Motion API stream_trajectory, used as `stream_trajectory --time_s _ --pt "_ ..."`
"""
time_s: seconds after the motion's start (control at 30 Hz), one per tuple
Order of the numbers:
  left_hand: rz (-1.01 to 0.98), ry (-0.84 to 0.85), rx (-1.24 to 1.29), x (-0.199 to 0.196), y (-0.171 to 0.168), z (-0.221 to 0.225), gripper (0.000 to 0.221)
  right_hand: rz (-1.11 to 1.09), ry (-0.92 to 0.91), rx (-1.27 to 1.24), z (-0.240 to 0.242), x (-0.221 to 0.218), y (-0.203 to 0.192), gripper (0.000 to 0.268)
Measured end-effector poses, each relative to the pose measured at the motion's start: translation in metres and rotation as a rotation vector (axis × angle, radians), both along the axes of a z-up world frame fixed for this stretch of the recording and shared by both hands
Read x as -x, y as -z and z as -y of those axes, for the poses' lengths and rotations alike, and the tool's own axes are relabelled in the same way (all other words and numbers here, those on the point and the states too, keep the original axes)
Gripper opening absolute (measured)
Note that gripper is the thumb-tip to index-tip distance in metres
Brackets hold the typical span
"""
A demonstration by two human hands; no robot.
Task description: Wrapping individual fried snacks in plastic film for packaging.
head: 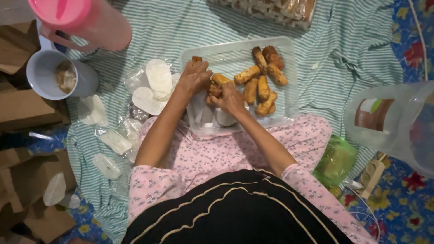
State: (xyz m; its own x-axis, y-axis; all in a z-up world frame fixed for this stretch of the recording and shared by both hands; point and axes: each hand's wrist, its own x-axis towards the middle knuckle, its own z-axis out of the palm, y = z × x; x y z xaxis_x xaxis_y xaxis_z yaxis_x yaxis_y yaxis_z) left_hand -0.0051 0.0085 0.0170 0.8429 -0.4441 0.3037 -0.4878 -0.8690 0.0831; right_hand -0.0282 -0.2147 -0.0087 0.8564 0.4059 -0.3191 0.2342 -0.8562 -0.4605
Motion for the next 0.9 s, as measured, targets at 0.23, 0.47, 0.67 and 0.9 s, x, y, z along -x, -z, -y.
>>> stream_trajectory --time_s 0.23,0.47,0.67,0.9 --pt "-0.12 -0.095 0.027 0.032 -0.137 0.046 0.029 0.004 -0.174 -0.229 0.053 -0.021 -0.063 0.056" --pt "-0.393 -0.312 0.11 0.075 -0.083 0.108 0.056 -0.121 -0.283 -0.24 0.101 -0.024 -0.119 0.04" --pt "-0.344 -0.411 0.091 0.115 -0.071 0.134 0.073 -0.159 -0.329 -0.161 0.114 -0.014 -0.11 0.035" --pt "-0.501 -0.482 0.153 0.125 -0.045 0.139 0.069 -0.16 -0.359 -0.138 0.113 -0.003 -0.051 0.047"
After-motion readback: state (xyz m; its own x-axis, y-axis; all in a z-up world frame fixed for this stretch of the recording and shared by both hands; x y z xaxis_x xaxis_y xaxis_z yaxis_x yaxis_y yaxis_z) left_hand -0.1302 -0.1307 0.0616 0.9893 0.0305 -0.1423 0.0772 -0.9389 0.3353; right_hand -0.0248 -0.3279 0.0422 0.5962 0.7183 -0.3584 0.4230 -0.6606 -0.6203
